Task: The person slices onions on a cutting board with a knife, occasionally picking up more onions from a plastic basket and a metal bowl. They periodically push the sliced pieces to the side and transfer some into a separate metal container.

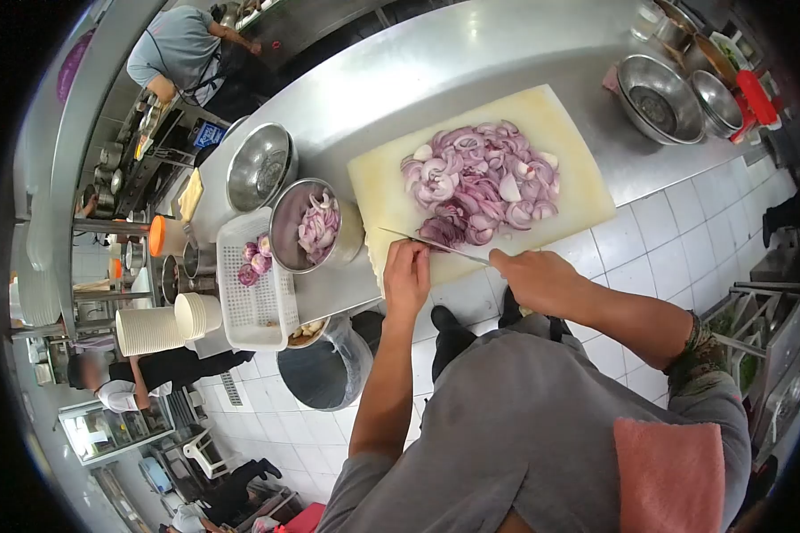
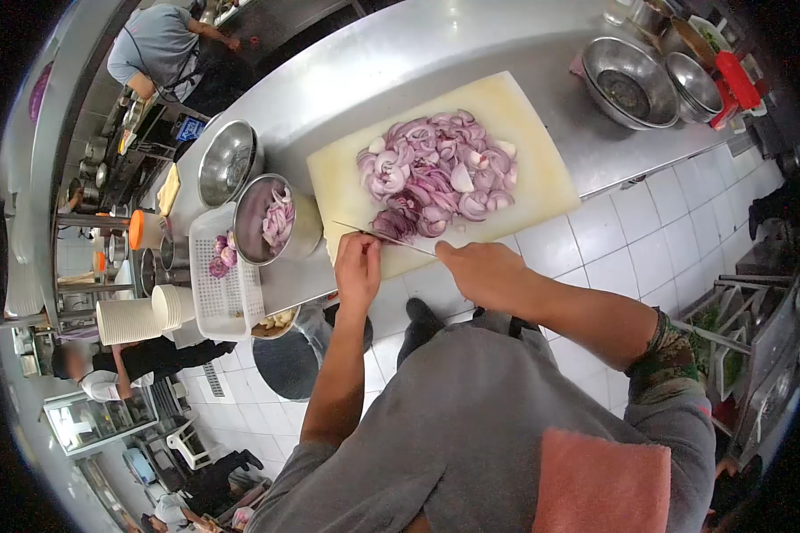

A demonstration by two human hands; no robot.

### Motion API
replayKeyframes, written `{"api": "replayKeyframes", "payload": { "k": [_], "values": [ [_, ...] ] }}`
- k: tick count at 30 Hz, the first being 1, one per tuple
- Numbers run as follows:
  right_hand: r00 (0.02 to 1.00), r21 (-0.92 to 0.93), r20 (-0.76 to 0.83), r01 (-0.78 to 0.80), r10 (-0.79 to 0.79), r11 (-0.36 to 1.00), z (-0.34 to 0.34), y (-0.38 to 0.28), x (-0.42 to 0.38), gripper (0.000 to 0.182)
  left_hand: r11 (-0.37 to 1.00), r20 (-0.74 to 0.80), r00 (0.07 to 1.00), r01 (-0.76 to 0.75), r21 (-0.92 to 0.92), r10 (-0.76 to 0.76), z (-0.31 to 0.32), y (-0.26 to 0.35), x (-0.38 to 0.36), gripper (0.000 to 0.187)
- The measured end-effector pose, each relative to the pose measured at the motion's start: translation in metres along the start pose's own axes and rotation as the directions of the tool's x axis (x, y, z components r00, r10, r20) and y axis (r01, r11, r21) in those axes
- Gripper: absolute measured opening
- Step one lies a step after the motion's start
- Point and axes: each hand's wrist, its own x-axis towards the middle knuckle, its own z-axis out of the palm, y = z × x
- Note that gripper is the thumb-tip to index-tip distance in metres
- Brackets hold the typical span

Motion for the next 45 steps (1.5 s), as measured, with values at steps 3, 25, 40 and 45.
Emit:
{"api": "replayKeyframes", "payload": {
  "k": [3,25,40,45],
  "values": [
    [0.997,0.056,-0.081,0.012,-0.008,0.998,0.028,0.012,0.024,0.03,0.999,-0.028,0.998,-0.049,-0.002,0.049,0.001,0.001,0.004,0.009],
    [1.0,0.011,0.006,-0.028,0.028,1.0,0.008,0.001,0.002,0.029,1.0,-0.04,0.999,-0.006,-0.007,0.006,-0.002,0.002,0.003,0.011],
    [1.0,0.071,-0.006,-0.008,0.008,0.997,0.001,0.0,-0.008,0.027,0.999,-0.082,0.995,-0.049,0.024,0.05,0.002,-0.003,0.001,0.008],
    [0.996,0.103,-0.085,0.026,-0.017,0.994,0.04,0.015,0.017,0.03,0.999,-0.075,0.996,-0.041,0.03,0.043,0.002,-0.001,0.003,0.008]
  ]
}}
